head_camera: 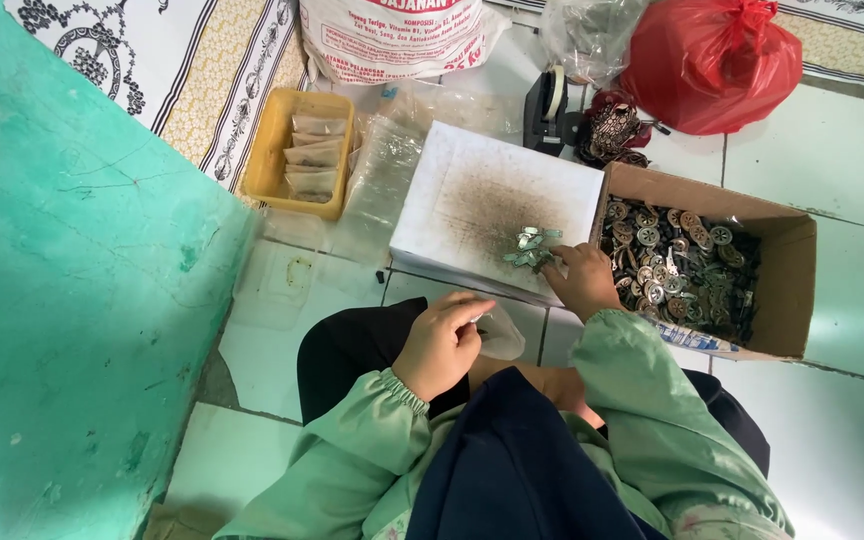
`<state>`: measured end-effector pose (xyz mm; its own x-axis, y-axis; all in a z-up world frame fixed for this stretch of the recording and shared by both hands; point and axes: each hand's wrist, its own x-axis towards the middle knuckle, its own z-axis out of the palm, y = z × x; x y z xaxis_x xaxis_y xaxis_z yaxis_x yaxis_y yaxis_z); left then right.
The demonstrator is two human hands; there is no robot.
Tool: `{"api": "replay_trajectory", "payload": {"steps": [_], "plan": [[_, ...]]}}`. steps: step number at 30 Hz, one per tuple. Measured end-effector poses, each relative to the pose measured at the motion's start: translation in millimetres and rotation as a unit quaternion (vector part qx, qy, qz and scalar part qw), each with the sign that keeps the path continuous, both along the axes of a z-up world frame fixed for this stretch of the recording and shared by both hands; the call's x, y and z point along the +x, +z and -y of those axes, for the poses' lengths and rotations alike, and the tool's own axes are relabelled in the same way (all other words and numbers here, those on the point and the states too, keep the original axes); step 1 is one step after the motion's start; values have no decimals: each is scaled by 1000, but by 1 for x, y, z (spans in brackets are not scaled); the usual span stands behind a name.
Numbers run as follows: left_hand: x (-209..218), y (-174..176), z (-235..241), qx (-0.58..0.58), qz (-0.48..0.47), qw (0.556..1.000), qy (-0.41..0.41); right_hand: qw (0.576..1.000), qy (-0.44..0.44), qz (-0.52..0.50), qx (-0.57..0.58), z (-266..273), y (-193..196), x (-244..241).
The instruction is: Packaging small decorative metal items into individual plastic bags by picking them from a bulk box.
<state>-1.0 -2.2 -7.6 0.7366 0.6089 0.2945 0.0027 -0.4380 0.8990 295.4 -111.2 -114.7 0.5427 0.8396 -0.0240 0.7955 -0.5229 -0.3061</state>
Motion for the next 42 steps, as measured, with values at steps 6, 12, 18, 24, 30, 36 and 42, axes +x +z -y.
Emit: {"api": "replay_trajectory", "payload": {"steps": [6, 12, 18, 24, 30, 36, 42], "plan": [[-1, -5, -5, 5, -3, 1000, 6, 999, -14, -11, -27, -13, 16, -10], [3, -10, -10, 22, 11, 1000, 0, 999, -15, -18, -25, -10, -16, 8], [6, -12, -10, 29, 23, 999, 0, 999, -30, -9, -17, -6, -35, 17], [4, -11, -9, 24, 12, 1000, -3, 994, -71, -76, 13, 4, -31, 14], [7, -10, -4, 36, 9, 999, 1, 998, -36, -35, 45, 10, -25, 3], [7, -11, 2, 39, 4, 999, 0, 999, -36, 17, -25, 13, -38, 6], [5, -4, 7, 39, -4, 999, -3, 998, -49, 20, -22, 10, -63, 15]]}}
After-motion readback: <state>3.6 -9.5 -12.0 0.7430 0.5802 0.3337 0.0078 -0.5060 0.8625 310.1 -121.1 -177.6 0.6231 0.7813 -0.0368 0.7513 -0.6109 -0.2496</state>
